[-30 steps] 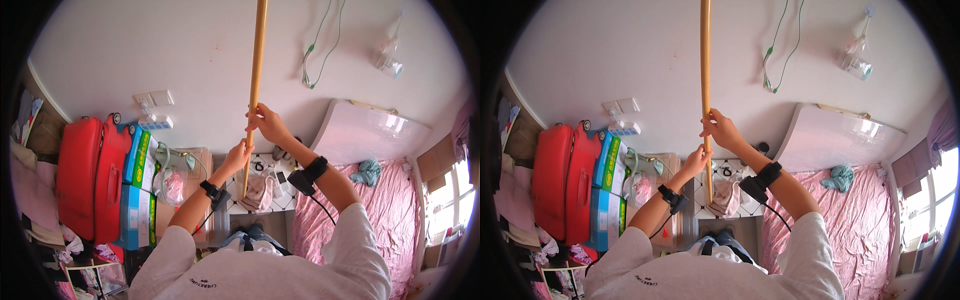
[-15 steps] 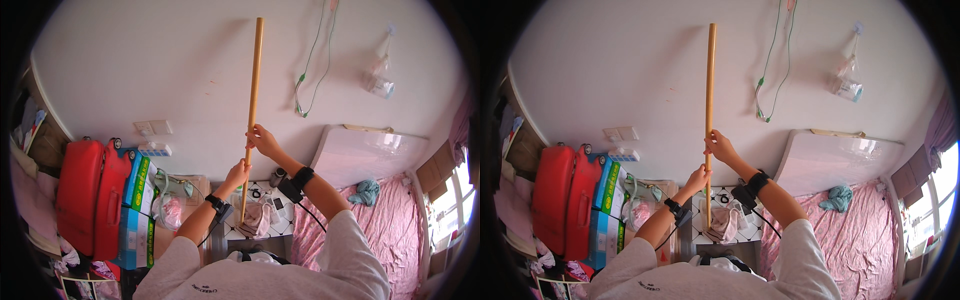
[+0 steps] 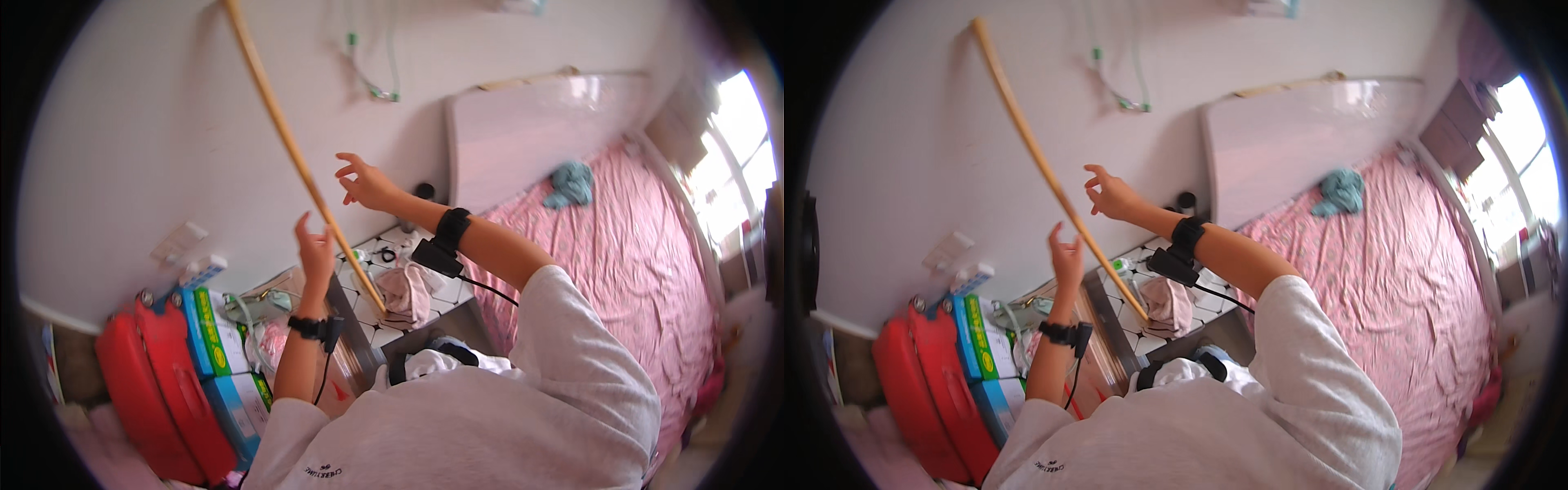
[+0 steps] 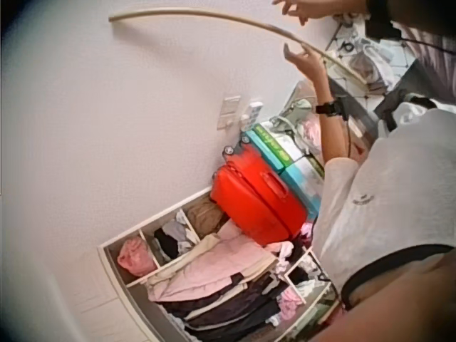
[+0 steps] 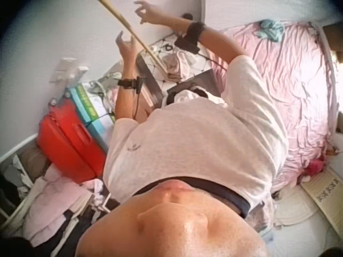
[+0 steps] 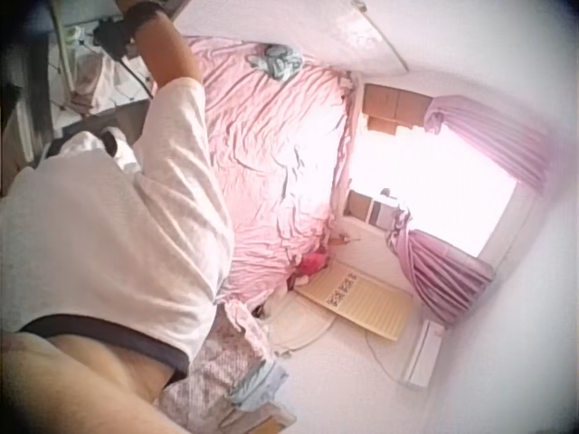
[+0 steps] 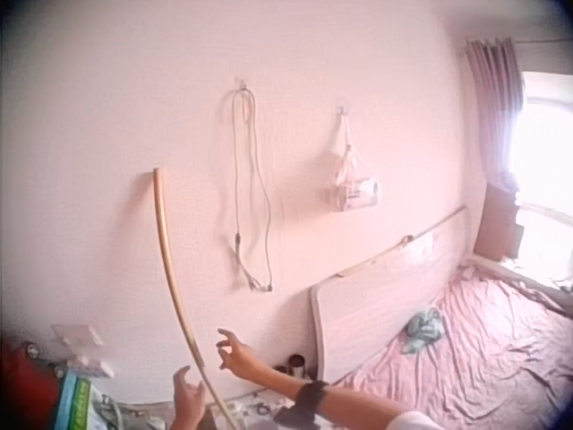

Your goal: The person folds a blue patterned blanket and a light blue towel on a bed, placing them in a stack, and briefly handles a wooden pole.

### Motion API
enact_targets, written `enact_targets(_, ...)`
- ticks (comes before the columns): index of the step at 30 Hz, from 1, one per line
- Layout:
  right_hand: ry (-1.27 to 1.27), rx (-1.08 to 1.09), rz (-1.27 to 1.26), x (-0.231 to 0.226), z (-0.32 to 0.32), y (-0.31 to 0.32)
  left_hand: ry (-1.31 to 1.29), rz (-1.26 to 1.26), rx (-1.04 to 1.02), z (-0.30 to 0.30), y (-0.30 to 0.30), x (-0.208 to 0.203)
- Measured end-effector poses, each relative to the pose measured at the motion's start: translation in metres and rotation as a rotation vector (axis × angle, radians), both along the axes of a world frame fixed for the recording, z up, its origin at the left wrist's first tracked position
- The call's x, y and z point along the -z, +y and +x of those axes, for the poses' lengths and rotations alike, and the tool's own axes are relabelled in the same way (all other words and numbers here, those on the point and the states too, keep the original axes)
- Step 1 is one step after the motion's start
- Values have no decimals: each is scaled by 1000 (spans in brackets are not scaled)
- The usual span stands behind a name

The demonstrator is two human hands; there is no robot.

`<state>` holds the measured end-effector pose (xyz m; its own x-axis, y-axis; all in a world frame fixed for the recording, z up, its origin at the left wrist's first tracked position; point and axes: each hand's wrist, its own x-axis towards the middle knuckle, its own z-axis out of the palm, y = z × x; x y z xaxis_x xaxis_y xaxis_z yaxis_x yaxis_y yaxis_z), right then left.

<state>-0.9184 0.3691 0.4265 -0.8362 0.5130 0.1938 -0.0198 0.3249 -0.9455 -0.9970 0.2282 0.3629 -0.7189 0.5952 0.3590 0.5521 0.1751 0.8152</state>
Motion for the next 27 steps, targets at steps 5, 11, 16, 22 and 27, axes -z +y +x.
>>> enact_targets(5, 15, 130, -116, 55, 63, -1, 164, 308, 210, 15, -3, -18)
enact_targets(11, -238, 455, -308, 162, 177, -25, -46, 246, 531, 79, 44, 14)
enact_targets(16, -344, 721, -549, 222, 288, -54, -172, 93, 757, 155, 80, 69)
enact_targets(22, -388, 883, -558, 249, 386, -36, -188, -191, 915, 231, 129, 105)
enact_targets(27, -328, 832, -741, 272, 435, 7, -196, -355, 906, 289, 192, 162)
